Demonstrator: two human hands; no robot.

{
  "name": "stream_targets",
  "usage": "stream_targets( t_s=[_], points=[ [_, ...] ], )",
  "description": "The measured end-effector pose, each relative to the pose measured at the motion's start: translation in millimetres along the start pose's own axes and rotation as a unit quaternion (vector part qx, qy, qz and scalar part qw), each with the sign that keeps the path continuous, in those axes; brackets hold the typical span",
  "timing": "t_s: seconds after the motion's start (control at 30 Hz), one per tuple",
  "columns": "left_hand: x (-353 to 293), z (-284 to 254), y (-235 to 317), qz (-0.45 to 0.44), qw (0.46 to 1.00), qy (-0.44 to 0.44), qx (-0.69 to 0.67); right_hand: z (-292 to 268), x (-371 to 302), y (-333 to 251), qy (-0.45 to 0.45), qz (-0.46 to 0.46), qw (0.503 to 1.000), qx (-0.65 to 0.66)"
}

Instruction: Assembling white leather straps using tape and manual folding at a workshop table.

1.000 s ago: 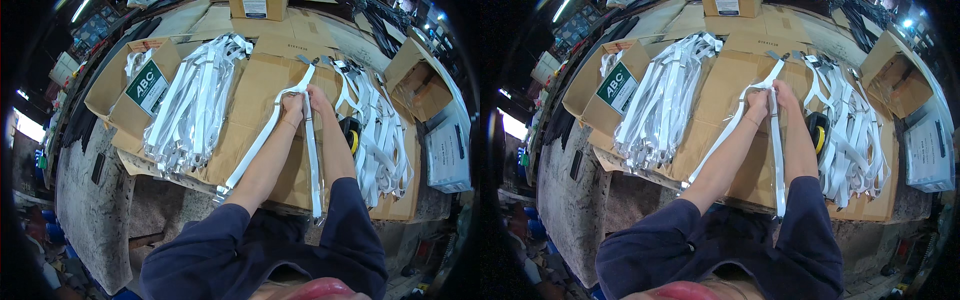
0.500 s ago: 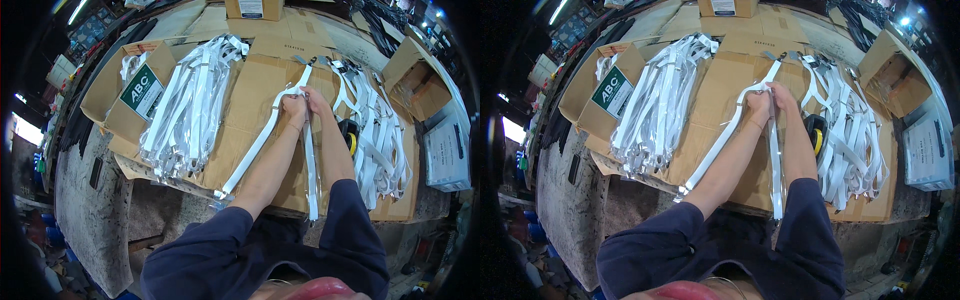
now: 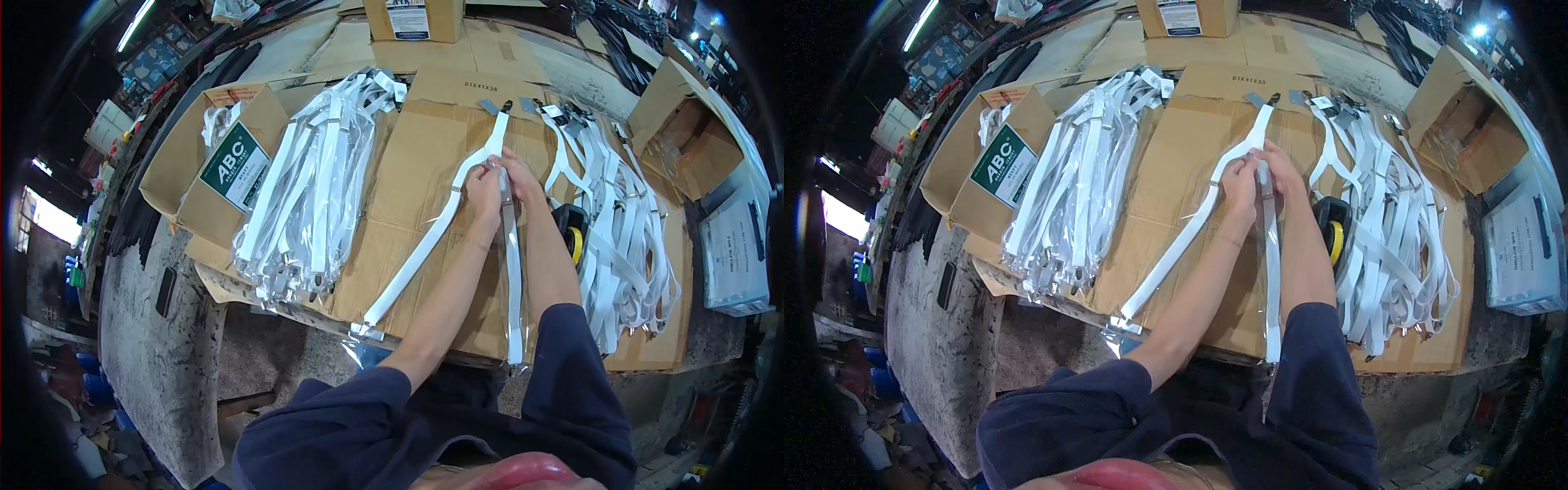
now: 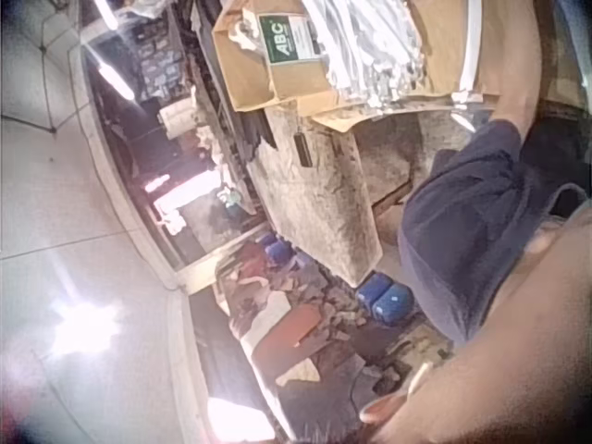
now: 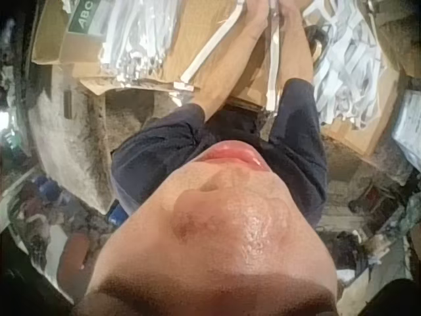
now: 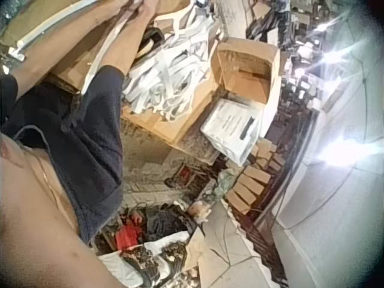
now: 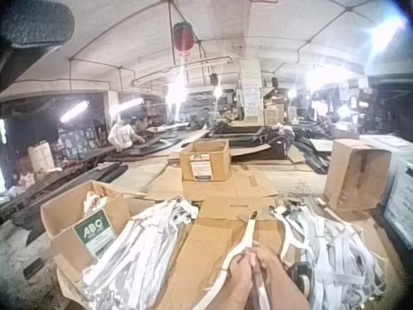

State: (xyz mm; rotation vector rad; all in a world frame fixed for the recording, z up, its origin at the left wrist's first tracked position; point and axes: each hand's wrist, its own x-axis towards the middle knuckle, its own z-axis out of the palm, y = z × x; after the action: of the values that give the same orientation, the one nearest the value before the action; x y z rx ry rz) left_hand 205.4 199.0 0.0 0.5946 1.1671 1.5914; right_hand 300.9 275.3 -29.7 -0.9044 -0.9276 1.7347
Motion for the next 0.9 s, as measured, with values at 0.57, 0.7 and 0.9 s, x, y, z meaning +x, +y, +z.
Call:
stream_targets(
  t_s=[0.57,0.7,0.9],
  points=[
    [87.6,-77.2,55.8,0.077,0.885,-0.252,0.383,2.7,8.8,-2.4,-0.022,0.002,0.998,0.052],
    [90.9,-70.2,67.5,-0.010,0.816,-0.330,0.474,-3.4,5.3,-3.3,-0.040,0.024,0.999,0.027],
    [93.0,-70.9,70.7,0.120,0.764,-0.261,0.578,6.7,3.0,-3.4,-0.035,0.017,0.996,0.074]
  ],
)
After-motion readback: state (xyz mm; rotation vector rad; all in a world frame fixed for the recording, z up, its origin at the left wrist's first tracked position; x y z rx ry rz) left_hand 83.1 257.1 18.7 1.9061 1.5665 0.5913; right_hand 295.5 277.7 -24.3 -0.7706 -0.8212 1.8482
